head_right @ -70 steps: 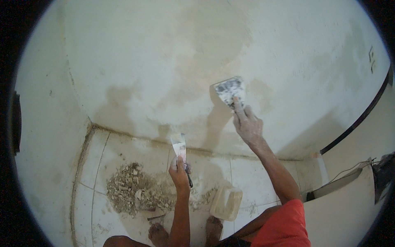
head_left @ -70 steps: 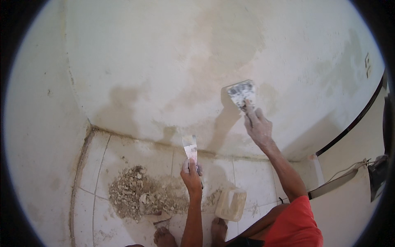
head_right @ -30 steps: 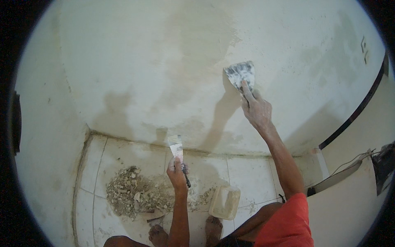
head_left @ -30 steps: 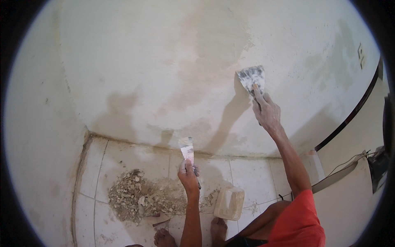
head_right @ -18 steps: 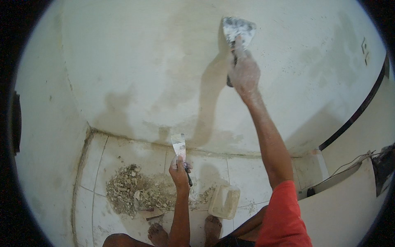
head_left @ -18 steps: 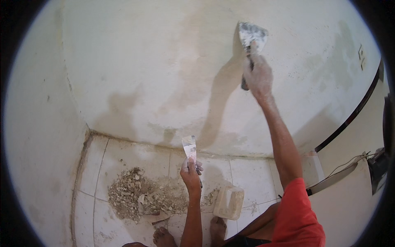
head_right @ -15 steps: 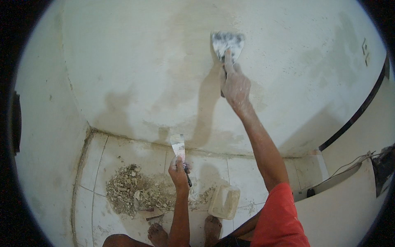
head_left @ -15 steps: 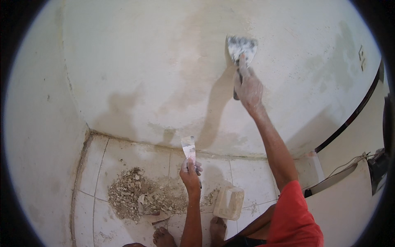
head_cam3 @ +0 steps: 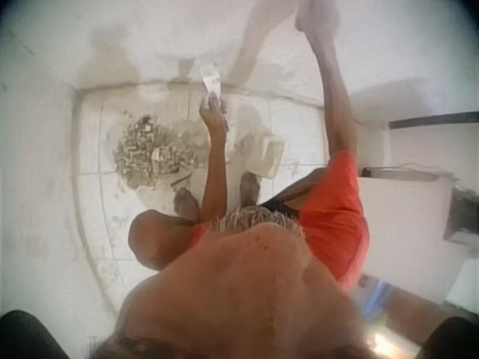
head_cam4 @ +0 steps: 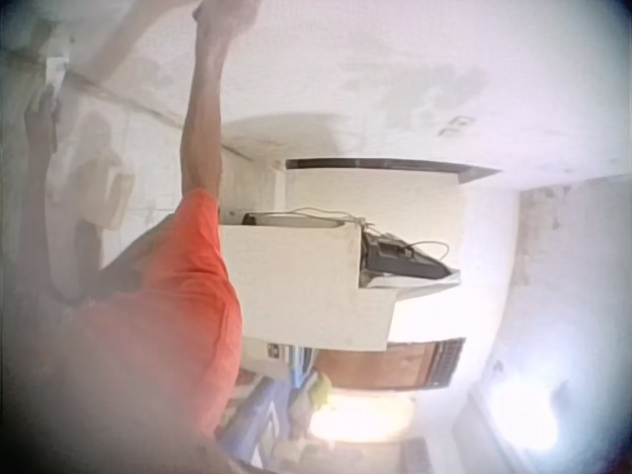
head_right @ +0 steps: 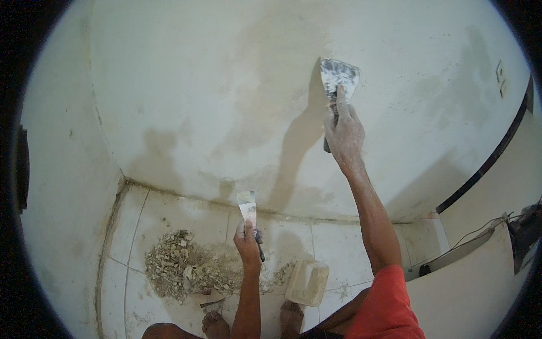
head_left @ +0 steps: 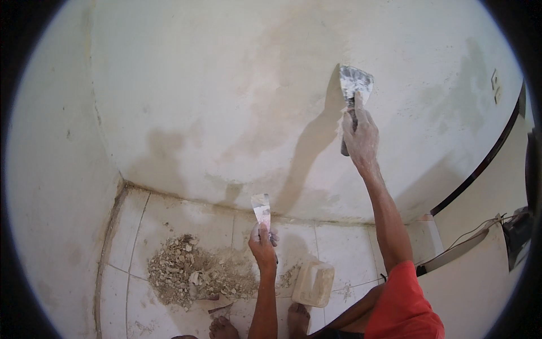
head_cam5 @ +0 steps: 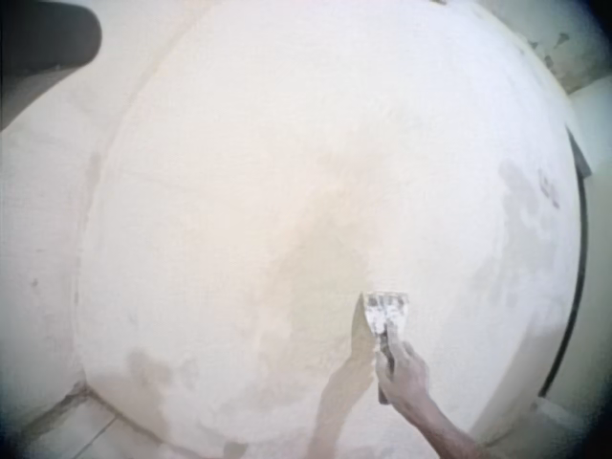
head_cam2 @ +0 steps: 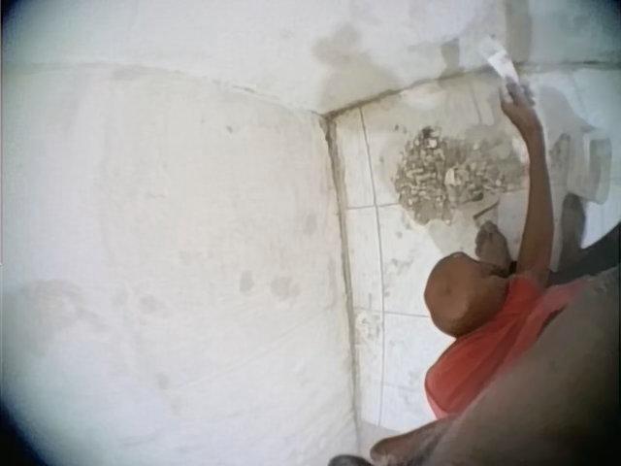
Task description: The person applies patching compound to a wall using putty knives. They scoop the material from a container and spread it over damaged sections of the wall while sitting on the floor.
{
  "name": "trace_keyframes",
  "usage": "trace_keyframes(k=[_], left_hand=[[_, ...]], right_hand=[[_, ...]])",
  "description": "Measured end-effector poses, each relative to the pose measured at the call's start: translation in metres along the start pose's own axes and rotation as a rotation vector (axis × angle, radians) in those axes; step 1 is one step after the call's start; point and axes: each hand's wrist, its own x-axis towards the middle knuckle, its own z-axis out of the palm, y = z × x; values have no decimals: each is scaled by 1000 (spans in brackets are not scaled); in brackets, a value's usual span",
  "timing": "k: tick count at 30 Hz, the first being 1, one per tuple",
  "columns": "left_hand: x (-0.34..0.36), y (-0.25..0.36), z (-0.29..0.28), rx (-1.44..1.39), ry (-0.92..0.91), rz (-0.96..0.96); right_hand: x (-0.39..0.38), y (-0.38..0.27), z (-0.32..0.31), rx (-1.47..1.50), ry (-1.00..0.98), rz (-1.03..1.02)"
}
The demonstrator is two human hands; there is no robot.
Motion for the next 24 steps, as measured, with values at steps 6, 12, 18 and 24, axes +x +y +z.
trace_keyframes(k=[6, 12, 18, 24], left_hand=[[-2, 24, -2, 3, -23, 31], [2, 10, 0, 0, 21, 56], [2, 3, 2, -72, -19, 17], [4, 0, -2, -40, -13, 15]], right_hand=[[-69, 0, -22, -119, -396, -73], [42, 24, -78, -265, -107, -517], [140, -21, -71, -333, -93, -648], [150, 12, -74, -556, -80, -583]])
